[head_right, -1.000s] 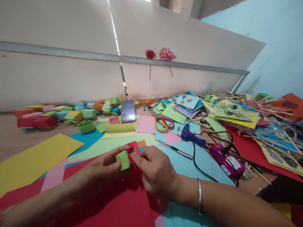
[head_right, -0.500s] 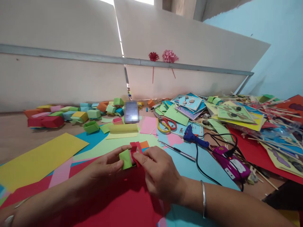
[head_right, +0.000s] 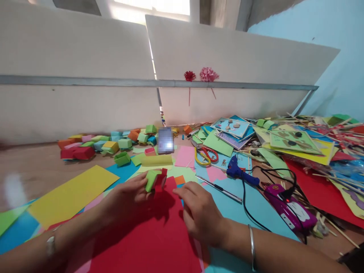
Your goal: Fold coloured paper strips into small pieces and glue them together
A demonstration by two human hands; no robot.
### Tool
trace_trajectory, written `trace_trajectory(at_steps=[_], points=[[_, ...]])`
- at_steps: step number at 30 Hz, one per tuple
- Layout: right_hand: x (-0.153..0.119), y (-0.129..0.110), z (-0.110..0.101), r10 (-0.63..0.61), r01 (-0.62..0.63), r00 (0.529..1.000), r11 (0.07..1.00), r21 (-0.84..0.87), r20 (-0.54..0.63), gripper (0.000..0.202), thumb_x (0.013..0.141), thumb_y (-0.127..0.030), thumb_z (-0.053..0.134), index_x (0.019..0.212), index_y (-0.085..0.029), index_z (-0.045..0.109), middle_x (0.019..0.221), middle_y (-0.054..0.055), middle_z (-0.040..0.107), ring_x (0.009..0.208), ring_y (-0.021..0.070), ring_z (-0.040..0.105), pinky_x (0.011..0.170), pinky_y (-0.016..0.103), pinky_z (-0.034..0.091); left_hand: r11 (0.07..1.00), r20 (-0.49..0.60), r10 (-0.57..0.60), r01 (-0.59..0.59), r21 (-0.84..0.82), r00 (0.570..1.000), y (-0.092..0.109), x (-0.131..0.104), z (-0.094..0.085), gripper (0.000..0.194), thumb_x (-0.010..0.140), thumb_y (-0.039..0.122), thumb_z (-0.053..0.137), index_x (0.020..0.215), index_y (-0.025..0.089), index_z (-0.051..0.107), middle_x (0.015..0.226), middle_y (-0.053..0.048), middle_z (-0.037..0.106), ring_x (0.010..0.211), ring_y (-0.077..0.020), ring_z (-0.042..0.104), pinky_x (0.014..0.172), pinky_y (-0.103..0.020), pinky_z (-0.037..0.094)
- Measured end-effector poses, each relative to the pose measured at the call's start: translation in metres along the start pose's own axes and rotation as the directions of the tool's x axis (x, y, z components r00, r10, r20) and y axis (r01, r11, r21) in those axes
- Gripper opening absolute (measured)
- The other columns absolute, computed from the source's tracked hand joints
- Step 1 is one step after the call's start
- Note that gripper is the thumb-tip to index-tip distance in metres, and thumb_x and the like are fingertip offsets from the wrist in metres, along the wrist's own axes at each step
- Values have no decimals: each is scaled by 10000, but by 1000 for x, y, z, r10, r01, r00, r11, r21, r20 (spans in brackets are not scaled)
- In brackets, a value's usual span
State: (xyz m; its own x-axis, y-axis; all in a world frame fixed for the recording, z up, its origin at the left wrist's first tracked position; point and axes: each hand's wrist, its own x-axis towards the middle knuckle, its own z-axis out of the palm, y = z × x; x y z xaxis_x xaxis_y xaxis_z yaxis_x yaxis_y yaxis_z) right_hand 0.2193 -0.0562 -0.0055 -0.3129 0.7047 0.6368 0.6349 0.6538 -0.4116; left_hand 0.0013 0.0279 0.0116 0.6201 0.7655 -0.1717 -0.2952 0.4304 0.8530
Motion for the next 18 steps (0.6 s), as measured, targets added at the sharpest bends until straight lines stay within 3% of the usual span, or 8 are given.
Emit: trace_trajectory(at_steps=[3,5,7,9,12,15,18], points=[[-1,3,1,-3,2,1000,1000,23,10,400,791,-2,424,1093,-159,635,918,92,638,824,183,615,703,293,552,990,-79,85,-75,121,993,25,12,-17,249,749,283,783,964,166,734,898,-75,756,737,-178,705,653,-250,565],[-1,5,1,-2,2,1000,999,38,0,379,800,-7,432,1071,-169,642,932,90,652,833,179,639,714,284,563,963,-163,190,-151,224,968,51,19,-38,205,770,241,764,953,159,721,894,-63,741,712,-159,690,626,-233,553],[-1,7,1,-6,7,1000,999,49,-7,358,819,-18,445,1065,-185,645,943,84,668,844,173,662,723,268,573,910,-245,318,-223,348,916,82,23,-66,226,821,221,730,1035,159,690,934,-45,720,737,-147,677,631,-235,548],[-2,10,2,-17,17,1000,999,43,-21,351,838,-29,450,1073,-200,647,949,77,683,851,167,684,716,247,582,835,-308,442,-261,484,842,114,22,-95,265,927,297,635,1152,158,624,1094,-66,678,867,-187,673,736,-358,581],[-4,16,3,-31,31,999,1000,-5,-38,330,867,-63,452,1077,-217,653,998,79,707,907,178,710,735,244,598,712,-361,577,-235,662,733,153,14,-135,338,938,329,620,1237,175,586,1233,-93,628,1016,-238,651,843,-446,570],[-8,22,6,-15,14,1000,999,-47,-18,290,886,-119,488,1081,-232,670,1035,74,723,956,194,720,779,253,608,601,-361,637,-145,786,681,170,3,-166,352,938,333,619,1251,178,580,1260,-98,618,1046,-249,644,866,-463,562],[-13,31,10,-16,18,1000,997,-77,19,286,890,-139,517,1103,-241,679,1054,66,730,967,190,724,794,237,606,498,-333,635,-40,866,697,166,-4,-188,350,938,335,619,1249,177,582,1260,-98,618,1048,-249,644,868,-465,561]])
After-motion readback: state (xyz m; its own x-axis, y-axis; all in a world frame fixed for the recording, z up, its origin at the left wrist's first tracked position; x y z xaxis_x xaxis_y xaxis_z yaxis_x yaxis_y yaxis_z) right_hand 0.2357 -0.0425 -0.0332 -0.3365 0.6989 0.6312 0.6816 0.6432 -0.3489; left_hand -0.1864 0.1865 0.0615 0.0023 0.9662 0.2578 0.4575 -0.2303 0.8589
